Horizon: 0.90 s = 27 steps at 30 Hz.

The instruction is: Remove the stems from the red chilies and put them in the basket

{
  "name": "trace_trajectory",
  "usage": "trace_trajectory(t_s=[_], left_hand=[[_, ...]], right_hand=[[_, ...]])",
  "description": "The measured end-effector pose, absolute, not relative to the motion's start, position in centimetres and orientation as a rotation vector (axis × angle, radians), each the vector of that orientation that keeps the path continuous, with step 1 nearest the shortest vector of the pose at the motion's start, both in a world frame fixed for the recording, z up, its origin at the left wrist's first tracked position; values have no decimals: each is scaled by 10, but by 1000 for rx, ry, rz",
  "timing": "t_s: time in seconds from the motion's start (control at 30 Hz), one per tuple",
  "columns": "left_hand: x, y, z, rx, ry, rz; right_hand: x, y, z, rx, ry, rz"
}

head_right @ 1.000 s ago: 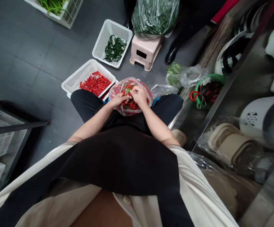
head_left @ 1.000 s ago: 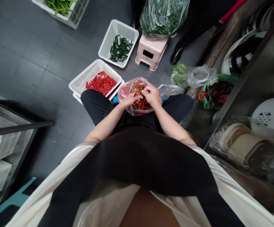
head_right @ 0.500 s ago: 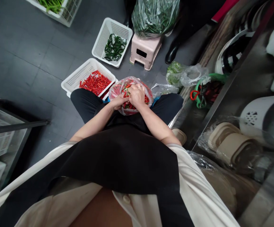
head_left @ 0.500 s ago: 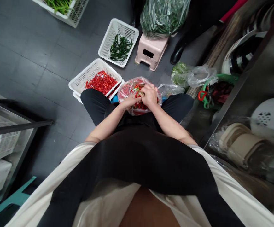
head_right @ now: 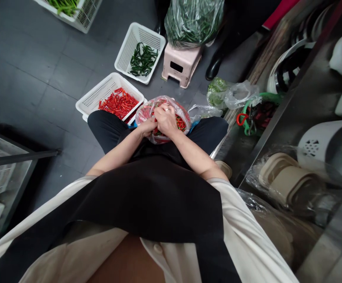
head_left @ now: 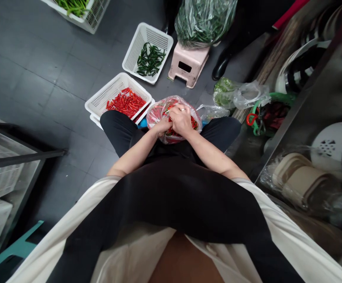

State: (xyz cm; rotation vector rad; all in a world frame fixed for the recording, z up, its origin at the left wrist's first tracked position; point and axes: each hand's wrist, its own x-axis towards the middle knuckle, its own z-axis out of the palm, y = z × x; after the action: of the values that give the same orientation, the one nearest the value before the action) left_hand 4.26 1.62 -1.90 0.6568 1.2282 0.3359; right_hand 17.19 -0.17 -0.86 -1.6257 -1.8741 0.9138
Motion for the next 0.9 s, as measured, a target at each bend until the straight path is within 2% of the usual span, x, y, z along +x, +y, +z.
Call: trace_trajectory(t_s=[0.17,0.33,0.4,0.6,0.7,0.77,0.9], left_hand=[[30,26,-22,170,1043,499],[27,28,-23,137,1009,754],[31,26,-21,188,1032,789],[35,22,-13,223,1043,664],[28,23,-12,198,1053,599],[18,28,-11,202,1078,623],[-25,60,-5,317,1281,772]], right_hand=[[189,6,-16,-1817,-1581,933],[184,-13,-22,-1717,-1159,1628],[172,-23,-17,-1622,-1148,1751],[155,-26,-3,-1496,-1767,1316],[167,-25,-9,-1430,-2069,1349],[182,-26,-19,-1660,-2094,1356],[214,-26,-36,-2112,-1955,1157]])
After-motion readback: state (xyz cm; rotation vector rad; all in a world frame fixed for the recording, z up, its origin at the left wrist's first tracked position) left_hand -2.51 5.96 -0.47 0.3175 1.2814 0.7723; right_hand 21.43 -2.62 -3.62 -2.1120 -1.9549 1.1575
